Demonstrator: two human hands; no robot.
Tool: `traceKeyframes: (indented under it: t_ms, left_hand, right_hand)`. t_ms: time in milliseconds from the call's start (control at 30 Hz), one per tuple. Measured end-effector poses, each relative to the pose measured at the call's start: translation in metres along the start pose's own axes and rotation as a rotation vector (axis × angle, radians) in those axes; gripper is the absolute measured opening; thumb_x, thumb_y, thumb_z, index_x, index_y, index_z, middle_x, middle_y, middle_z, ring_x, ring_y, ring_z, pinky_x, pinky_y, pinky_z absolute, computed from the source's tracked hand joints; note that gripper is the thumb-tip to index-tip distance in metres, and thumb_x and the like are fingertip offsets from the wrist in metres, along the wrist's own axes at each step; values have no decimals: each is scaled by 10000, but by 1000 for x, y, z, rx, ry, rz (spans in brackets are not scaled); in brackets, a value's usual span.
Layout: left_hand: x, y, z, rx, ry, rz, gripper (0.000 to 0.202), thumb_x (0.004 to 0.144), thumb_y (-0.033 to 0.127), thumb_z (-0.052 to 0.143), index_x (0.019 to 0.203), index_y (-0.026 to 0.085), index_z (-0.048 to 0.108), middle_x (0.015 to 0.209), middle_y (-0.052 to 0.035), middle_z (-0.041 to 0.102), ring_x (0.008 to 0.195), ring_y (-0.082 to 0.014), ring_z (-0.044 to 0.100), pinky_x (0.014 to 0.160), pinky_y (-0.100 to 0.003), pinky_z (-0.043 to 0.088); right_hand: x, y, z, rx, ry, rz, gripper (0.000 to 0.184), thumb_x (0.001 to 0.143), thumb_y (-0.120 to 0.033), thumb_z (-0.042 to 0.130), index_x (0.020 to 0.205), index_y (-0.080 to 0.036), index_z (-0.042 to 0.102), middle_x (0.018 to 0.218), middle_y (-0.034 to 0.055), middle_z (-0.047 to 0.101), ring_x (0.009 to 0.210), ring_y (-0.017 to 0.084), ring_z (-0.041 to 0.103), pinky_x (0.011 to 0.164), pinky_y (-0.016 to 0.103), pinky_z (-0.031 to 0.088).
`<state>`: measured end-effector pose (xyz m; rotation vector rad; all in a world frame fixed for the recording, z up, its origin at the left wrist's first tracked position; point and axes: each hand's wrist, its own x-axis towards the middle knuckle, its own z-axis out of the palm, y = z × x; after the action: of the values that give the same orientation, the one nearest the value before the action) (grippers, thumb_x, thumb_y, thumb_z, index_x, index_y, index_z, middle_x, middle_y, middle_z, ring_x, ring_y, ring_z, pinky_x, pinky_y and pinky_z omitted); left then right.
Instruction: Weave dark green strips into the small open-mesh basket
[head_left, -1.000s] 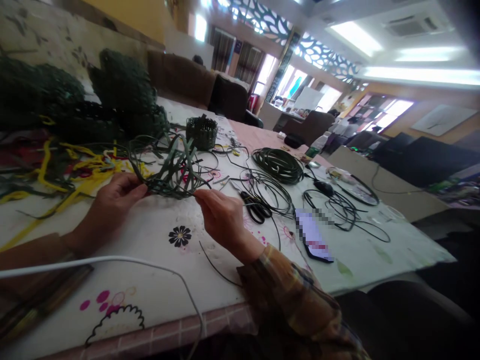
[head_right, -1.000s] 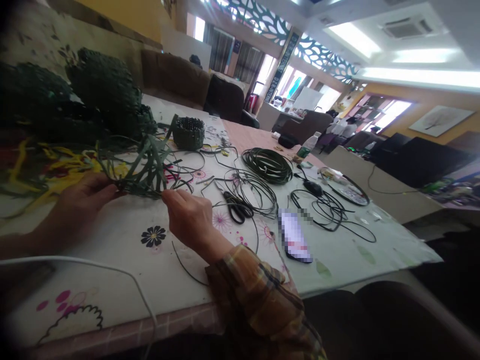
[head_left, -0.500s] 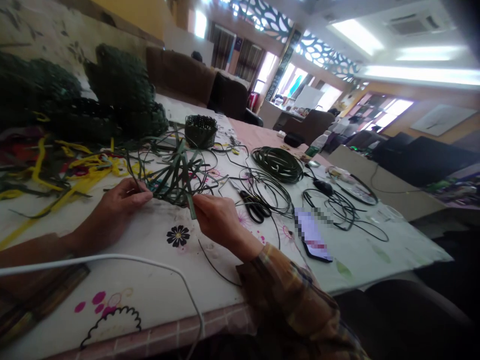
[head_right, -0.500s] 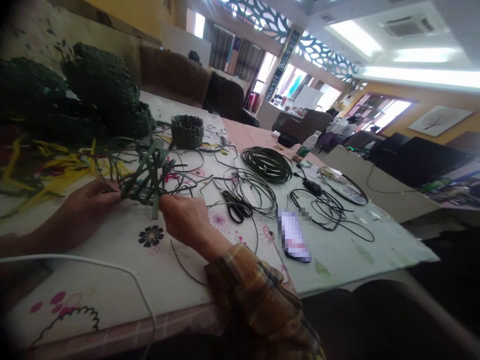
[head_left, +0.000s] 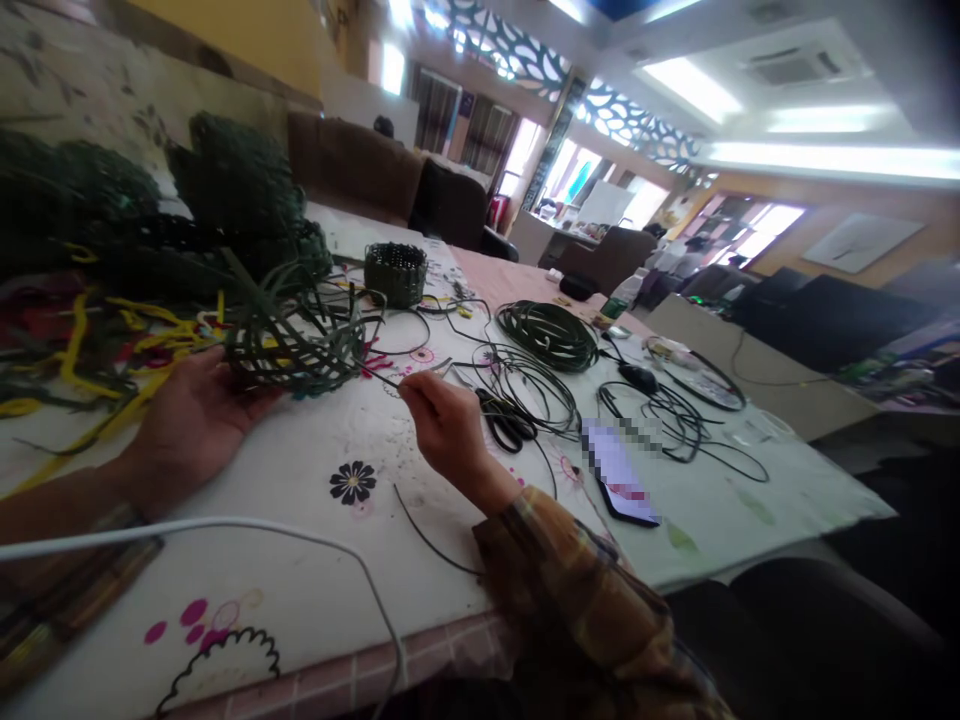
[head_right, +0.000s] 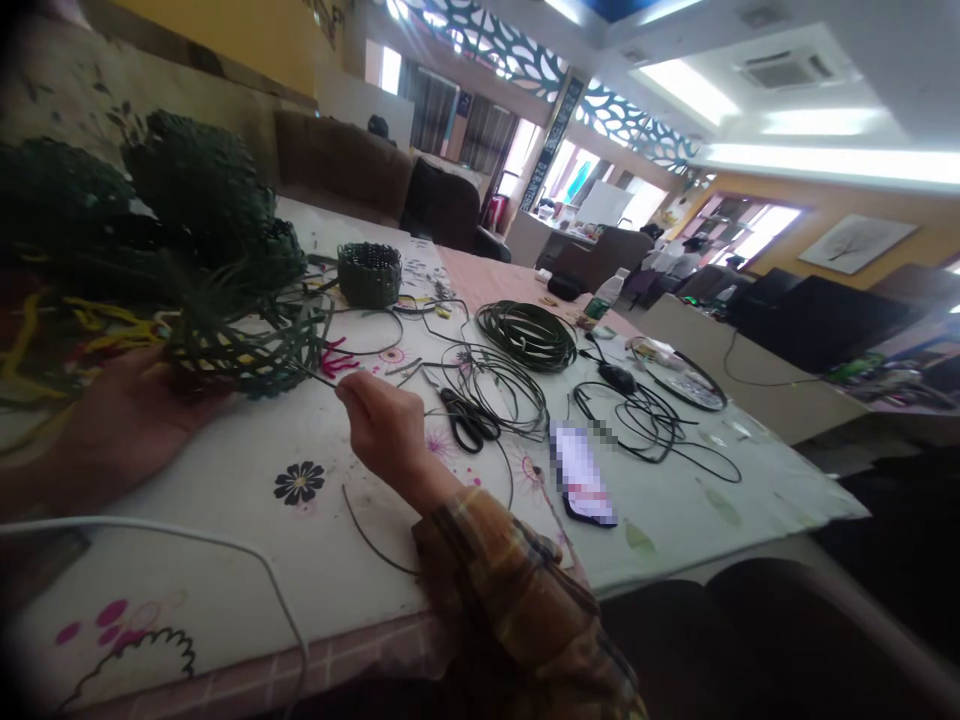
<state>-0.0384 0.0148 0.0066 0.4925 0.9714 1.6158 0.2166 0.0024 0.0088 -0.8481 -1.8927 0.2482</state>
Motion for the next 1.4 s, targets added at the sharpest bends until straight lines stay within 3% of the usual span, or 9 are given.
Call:
traceKeyframes:
  t_ms: [233, 533, 667, 767, 900, 1067, 1267, 1333, 1400]
  left_hand:
    - [1, -1, -6, -20, 36, -60, 262, 990, 259, 451, 963, 183, 701, 886, -44, 729, 770, -157, 678, 670, -259, 653]
    - [-3, 2, -5, -23, 13, -66, 219, 949, 275, 511, 941, 203, 717, 887, -39, 720, 779, -158, 663, 680, -234, 648]
    - [-5, 2, -7, -27, -22, -79, 226, 946, 276, 512, 965, 195, 722, 918, -41, 724, 805, -160, 672, 701, -246, 652]
    - [-4, 2, -7, -39, -66, -78, 211, 934, 272, 535, 992, 191, 722, 929, -39, 724, 826, -159, 669, 738, -252, 653]
    - [-4, -1, -6, -35, -78, -94, 176, 881, 254, 582, 969, 191, 721, 917, -43, 732, 830, -177, 665, 727, -270, 658]
    - [-8, -8, -5, 14, -151, -116, 181, 834, 295, 625, 951, 200, 727, 940, -48, 739, 856, -184, 658, 786, -270, 650]
    - [-2, -14, -13, 409, -239, -27, 333, 770, 448, 705, 979, 190, 686, 950, -70, 692, 775, -201, 647, 683, -320, 631]
    - [1, -14, -18, 687, -158, 113, 454, 737, 548, 732, 1018, 200, 650, 879, -38, 648, 640, -168, 594, 542, -273, 558]
    - [1, -12, -21, 894, -116, 365, 499, 710, 585, 751, 1026, 216, 638, 849, -17, 614, 603, -147, 547, 495, -231, 473]
  right_hand:
    - [4, 2, 3, 324, 51, 318, 235, 931, -356, 548, 768, -188, 553, 656, -31, 465, 637, 109, 415, 621, 243, 362]
    - [4, 8, 8, 491, 76, 462, 283, 883, -432, 621, 749, -188, 573, 619, -48, 375, 600, 100, 335, 544, 245, 257]
    - [6, 1, 6, 764, -71, 570, 347, 829, -517, 692, 826, -177, 620, 591, -76, 339, 534, 73, 262, 505, 245, 185]
    - [6, -4, 5, 861, -167, 623, 440, 795, -506, 748, 1054, -156, 680, 586, -98, 301, 513, 61, 220, 488, 241, 140]
    - [2, -6, 8, 978, -242, 681, 640, 865, -591, 663, 1342, -169, 596, 610, -108, 210, 492, 61, 183, 471, 233, 110]
    - [-3, -1, 15, 1004, -377, 683, 531, 848, -567, 691, 1210, -180, 647, 600, -107, 211, 480, 56, 189, 451, 225, 99]
    - [0, 3, 17, 943, -324, 653, 372, 748, -494, 763, 938, -194, 652, 620, -83, 337, 509, 51, 246, 464, 217, 205]
    - [1, 7, 18, 899, -290, 655, 351, 750, -478, 761, 930, -198, 652, 634, -78, 354, 517, 53, 261, 472, 221, 237]
    - [2, 12, 19, 864, -274, 653, 328, 760, -460, 756, 921, -195, 650, 627, -82, 343, 513, 52, 271, 478, 224, 251]
